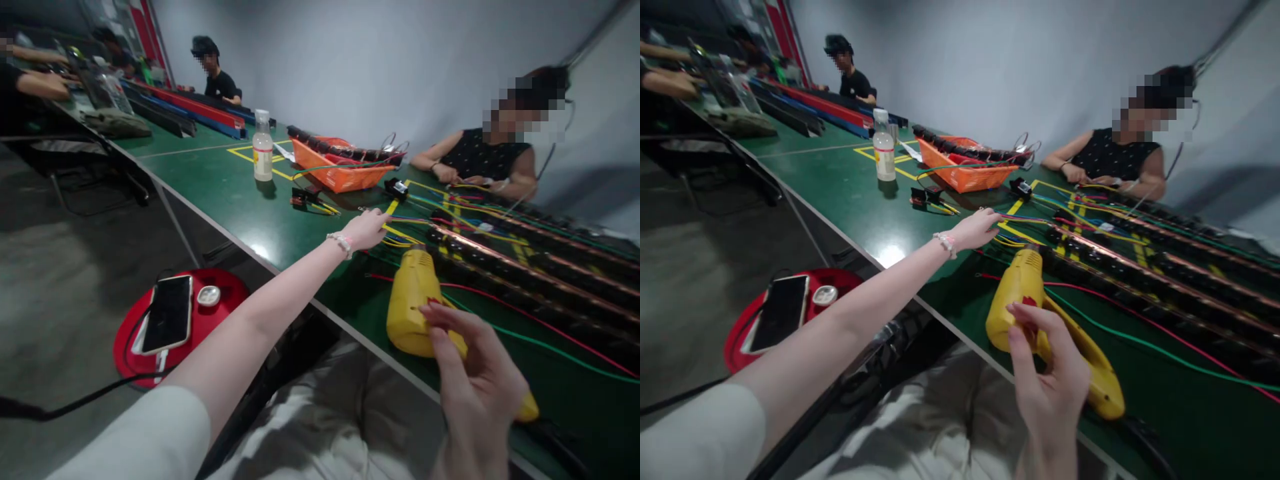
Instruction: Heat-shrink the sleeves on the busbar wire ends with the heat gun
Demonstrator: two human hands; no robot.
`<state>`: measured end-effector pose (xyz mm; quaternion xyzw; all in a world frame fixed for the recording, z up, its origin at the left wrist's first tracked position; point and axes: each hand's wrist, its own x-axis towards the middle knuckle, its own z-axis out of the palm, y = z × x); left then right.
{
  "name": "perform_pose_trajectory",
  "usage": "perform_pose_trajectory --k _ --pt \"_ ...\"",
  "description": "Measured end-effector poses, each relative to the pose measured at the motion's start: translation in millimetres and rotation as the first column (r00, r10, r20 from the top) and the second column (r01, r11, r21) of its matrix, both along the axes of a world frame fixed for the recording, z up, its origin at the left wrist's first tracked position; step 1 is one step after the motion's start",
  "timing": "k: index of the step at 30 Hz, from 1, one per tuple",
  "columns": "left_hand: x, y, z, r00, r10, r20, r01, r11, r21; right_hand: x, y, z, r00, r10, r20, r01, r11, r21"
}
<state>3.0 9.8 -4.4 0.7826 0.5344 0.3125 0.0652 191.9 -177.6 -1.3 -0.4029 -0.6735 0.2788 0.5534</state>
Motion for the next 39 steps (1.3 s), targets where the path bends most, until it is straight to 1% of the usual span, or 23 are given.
perform_pose_trajectory --k 3,6,8,10,12,14,16,19,23,25,28,30,32,34,36,39 --pt "6 19 -16.7 0.999 0.005 -0.054 -0.007 0.999 -0.039 15 16 -6.4 0.978 -0.07 0.198 0.05 0.993 0.105" --pt "8 31 -32.9 0.999 0.01 -0.038 -0.013 0.997 -0.076 22 26 -10.6 0.94 -0.096 0.328 0.055 0.99 0.134" --pt "9 37 -39.4 1.0 0.005 -0.027 -0.008 0.994 -0.109 23 29 -11.6 0.894 -0.137 0.427 0.071 0.983 0.167" --pt "10 43 -41.8 0.999 0.029 -0.027 -0.032 0.991 -0.128 23 30 -11.0 0.809 -0.215 0.547 0.146 0.975 0.168" --pt "11 45 -41.9 0.998 0.06 -0.029 -0.063 0.989 -0.13 22 30 -9.3 0.682 -0.28 0.676 0.257 0.957 0.138" --pt "11 46 -41.8 0.997 0.072 -0.025 -0.075 0.99 -0.118 21 30 -7.4 0.567 -0.284 0.773 0.324 0.94 0.108" --pt "10 44 -42.8 0.998 0.057 -0.017 -0.059 0.993 -0.102 21 30 -6.0 0.508 -0.26 0.821 0.336 0.938 0.088" --pt "7 41 -45.1 1.0 0.012 0.004 -0.012 0.997 -0.075 23 29 -4.8 0.495 -0.219 0.841 0.318 0.946 0.059" --pt "4 39 -44.6 0.999 -0.006 0.044 0.009 0.999 -0.052 27 28 -4.1 0.52 -0.152 0.84 0.244 0.969 0.024" --pt "5 38 -42.7 0.998 -0.004 0.065 0.008 0.998 -0.059 28 28 -5.3 0.539 -0.142 0.83 0.216 0.976 0.026" --pt "5 36 -40.3 0.996 0.022 0.086 -0.013 0.995 -0.101 29 27 -10.7 0.561 -0.186 0.807 0.193 0.977 0.091" --pt "5 34 -40.4 0.994 0.024 0.104 -0.011 0.993 -0.12 28 25 -16.1 0.552 -0.24 0.798 0.202 0.968 0.151" --pt "3 33 -42.3 0.99 -0.004 0.138 0.02 0.993 -0.119 28 23 -21.2 0.539 -0.285 0.793 0.208 0.957 0.202" --pt "2 33 -45.3 0.984 -0.04 0.175 0.057 0.994 -0.091 29 22 -25.2 0.534 -0.316 0.784 0.202 0.948 0.244" --pt "2 33 -48.1 0.974 -0.067 0.215 0.076 0.996 -0.036 29 21 -27.5 0.533 -0.339 0.775 0.195 0.941 0.278" --pt "2 35 -49.6 0.951 -0.089 0.295 0.073 0.995 0.066 30 20 -29.5 0.524 -0.361 0.771 0.198 0.933 0.302"
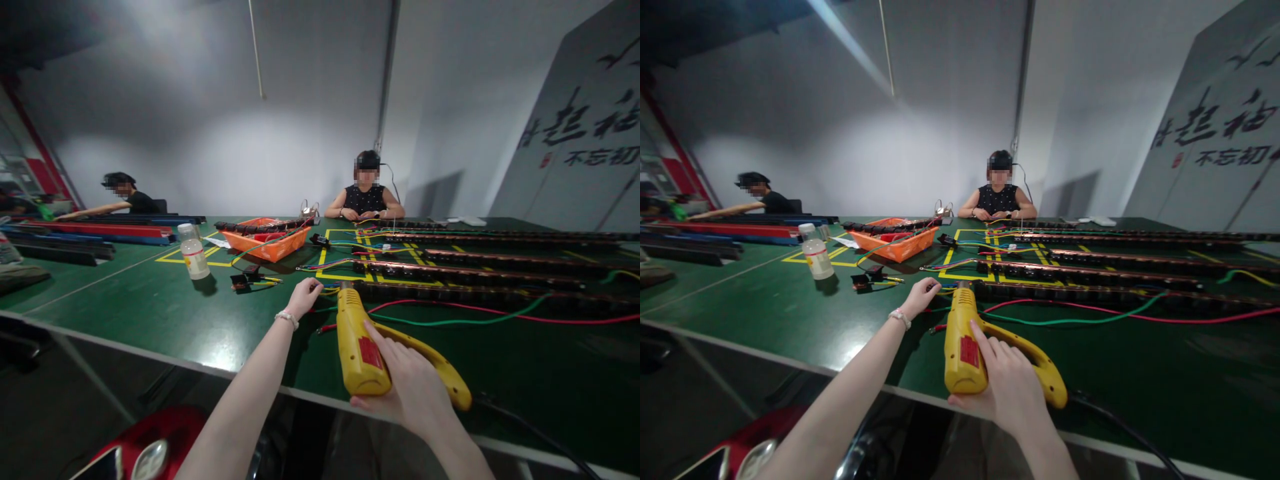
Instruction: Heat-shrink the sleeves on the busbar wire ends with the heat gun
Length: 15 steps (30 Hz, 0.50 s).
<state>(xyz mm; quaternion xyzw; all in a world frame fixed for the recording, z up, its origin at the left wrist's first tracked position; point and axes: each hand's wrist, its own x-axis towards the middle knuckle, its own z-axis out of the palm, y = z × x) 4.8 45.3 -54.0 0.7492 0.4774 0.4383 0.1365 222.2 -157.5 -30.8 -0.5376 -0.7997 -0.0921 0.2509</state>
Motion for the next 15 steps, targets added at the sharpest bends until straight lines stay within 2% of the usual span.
perform_pose_trajectory --k 7,15 --pt "0 -4 9.2 0.984 -0.076 0.162 0.063 0.995 0.082 0 1 -3.9 1.0 -0.001 -0.006 0.001 0.999 0.048" --pt "-2 -15 16.9 0.946 -0.135 0.296 0.166 0.983 -0.083 1 0 -7.6 1.0 0.024 -0.007 -0.024 0.997 0.08"
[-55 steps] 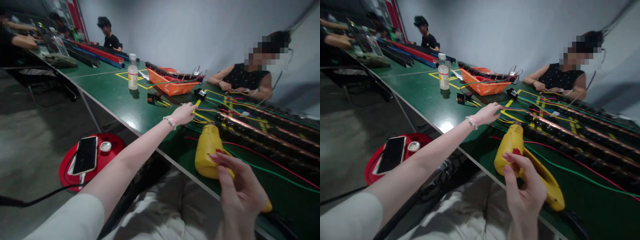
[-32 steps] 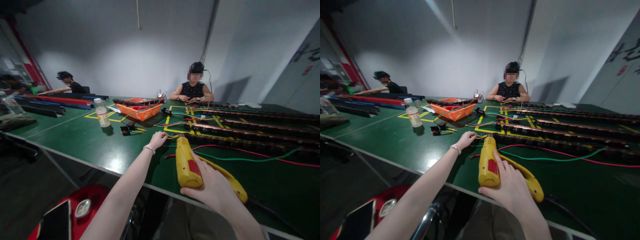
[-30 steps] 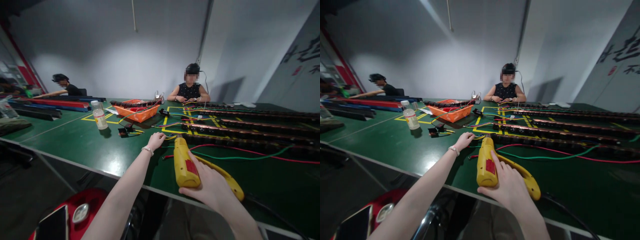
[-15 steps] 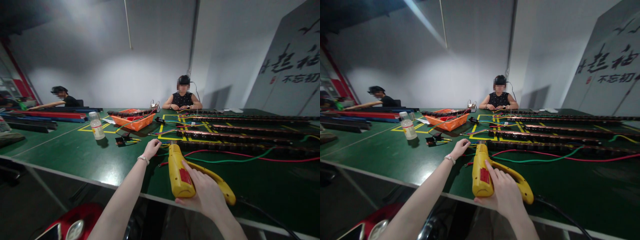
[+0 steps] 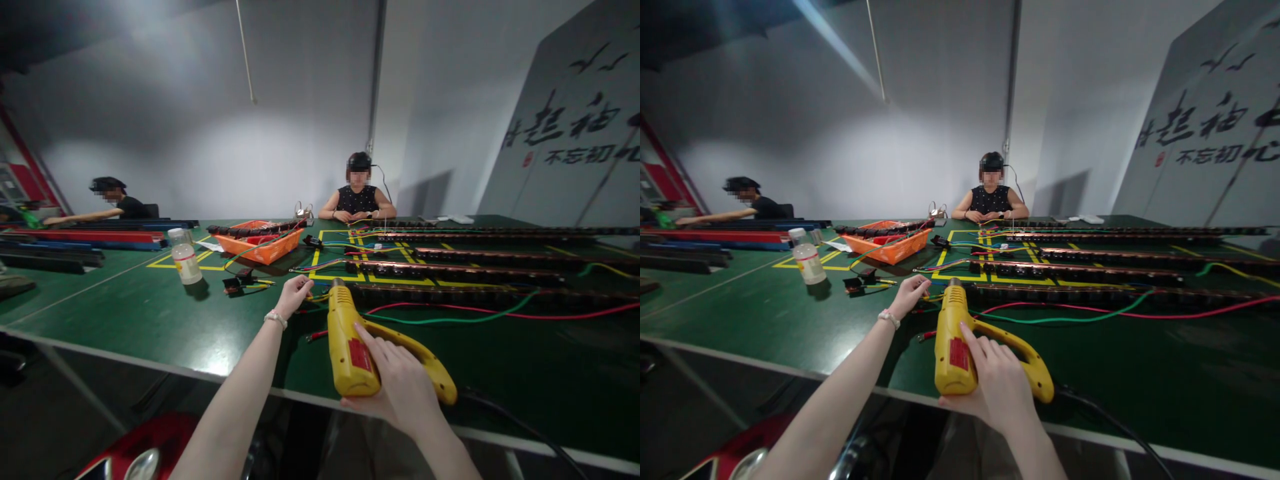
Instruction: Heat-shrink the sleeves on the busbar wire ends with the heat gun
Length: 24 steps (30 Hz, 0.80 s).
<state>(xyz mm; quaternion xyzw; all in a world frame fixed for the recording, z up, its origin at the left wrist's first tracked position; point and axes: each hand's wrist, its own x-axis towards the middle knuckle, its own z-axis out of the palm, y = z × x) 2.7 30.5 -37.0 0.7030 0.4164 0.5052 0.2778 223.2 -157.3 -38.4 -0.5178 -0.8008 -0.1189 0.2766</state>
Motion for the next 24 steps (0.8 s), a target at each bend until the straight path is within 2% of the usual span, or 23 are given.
perform_pose_trajectory --k 3,8,10,13,16,21,24 --pt "-4 4 -4.9 0.998 0.042 -0.046 -0.041 0.999 0.006 -1 -1 2.6 1.0 0.0 -0.002 0.0 1.0 -0.025" --pt "-7 13 -15.0 0.974 0.211 -0.079 -0.213 0.977 -0.017 -2 -2 8.4 1.0 -0.015 0.001 0.015 0.997 -0.076" --pt "-6 15 -16.5 0.975 0.212 -0.066 -0.214 0.977 -0.015 -4 -2 9.6 1.0 -0.012 0.002 0.012 0.996 -0.086" --pt "-4 16 -16.2 0.986 0.156 -0.054 -0.155 0.988 0.014 -8 -2 12.2 1.0 -0.018 0.019 0.02 0.993 -0.118" --pt "-3 17 -16.2 0.99 0.13 -0.053 -0.129 0.991 0.023 -15 -2 18.0 1.0 -0.014 0.013 0.016 0.982 -0.189" --pt "-4 22 -19.8 0.986 0.166 -0.032 -0.166 0.986 -0.021 -27 1 28.1 1.0 0.012 -0.018 -0.017 0.949 -0.316" --pt "-5 24 -20.8 0.981 0.192 -0.017 -0.192 0.98 -0.051 -38 4 27.4 0.999 0.036 -0.001 -0.035 0.946 -0.322"
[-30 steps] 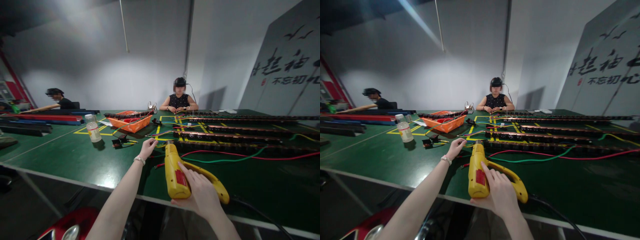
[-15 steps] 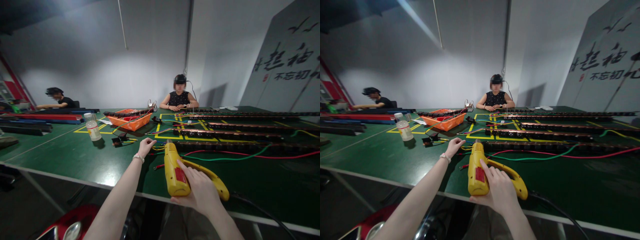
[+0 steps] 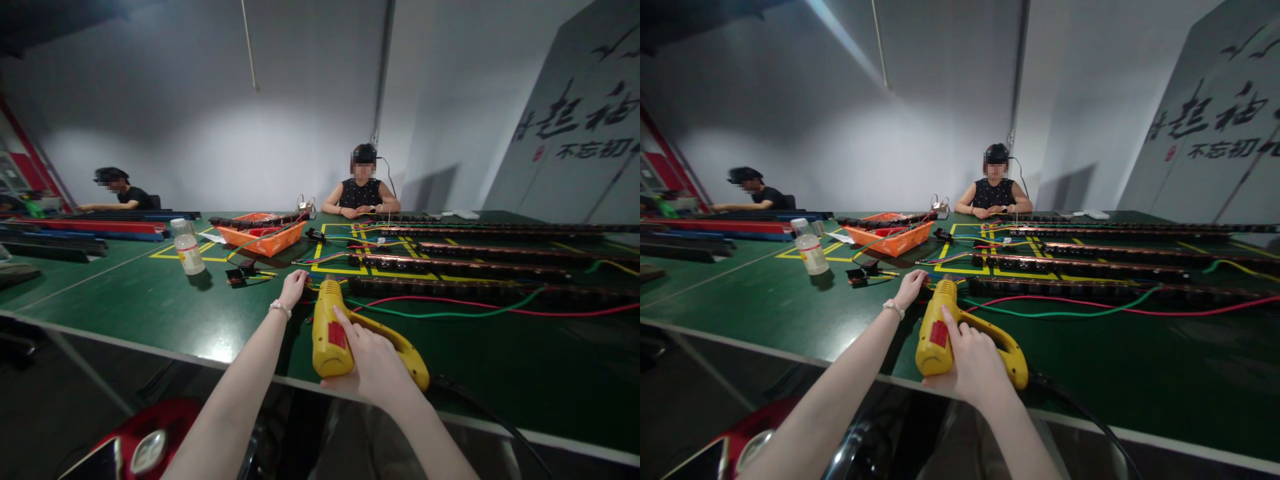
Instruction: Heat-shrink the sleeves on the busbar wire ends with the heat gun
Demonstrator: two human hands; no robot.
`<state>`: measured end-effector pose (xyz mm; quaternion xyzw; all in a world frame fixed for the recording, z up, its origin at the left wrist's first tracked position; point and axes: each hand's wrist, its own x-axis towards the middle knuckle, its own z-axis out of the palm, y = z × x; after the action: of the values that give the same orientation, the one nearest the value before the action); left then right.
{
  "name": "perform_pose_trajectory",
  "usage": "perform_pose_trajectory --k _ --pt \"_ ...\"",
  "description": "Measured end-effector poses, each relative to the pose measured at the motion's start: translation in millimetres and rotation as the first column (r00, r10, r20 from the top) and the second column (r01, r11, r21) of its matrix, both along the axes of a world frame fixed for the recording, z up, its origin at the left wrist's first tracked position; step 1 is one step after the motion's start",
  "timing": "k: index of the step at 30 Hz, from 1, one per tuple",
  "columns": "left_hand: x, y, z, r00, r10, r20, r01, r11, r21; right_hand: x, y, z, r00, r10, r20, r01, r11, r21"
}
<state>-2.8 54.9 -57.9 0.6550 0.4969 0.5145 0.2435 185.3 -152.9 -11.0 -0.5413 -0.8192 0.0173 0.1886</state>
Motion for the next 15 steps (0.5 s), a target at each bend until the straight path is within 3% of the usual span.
perform_pose_trajectory --k 7,15 --pt "-7 5 -0.1 1.0 0.004 0.02 -0.003 1.0 -0.028 -32 7 -5.7 0.992 0.056 0.113 -0.072 0.987 0.141" --pt "-12 6 1.6 0.997 -0.028 0.069 0.033 0.997 -0.068 -41 13 -6.2 0.991 0.066 0.118 -0.084 0.985 0.153"
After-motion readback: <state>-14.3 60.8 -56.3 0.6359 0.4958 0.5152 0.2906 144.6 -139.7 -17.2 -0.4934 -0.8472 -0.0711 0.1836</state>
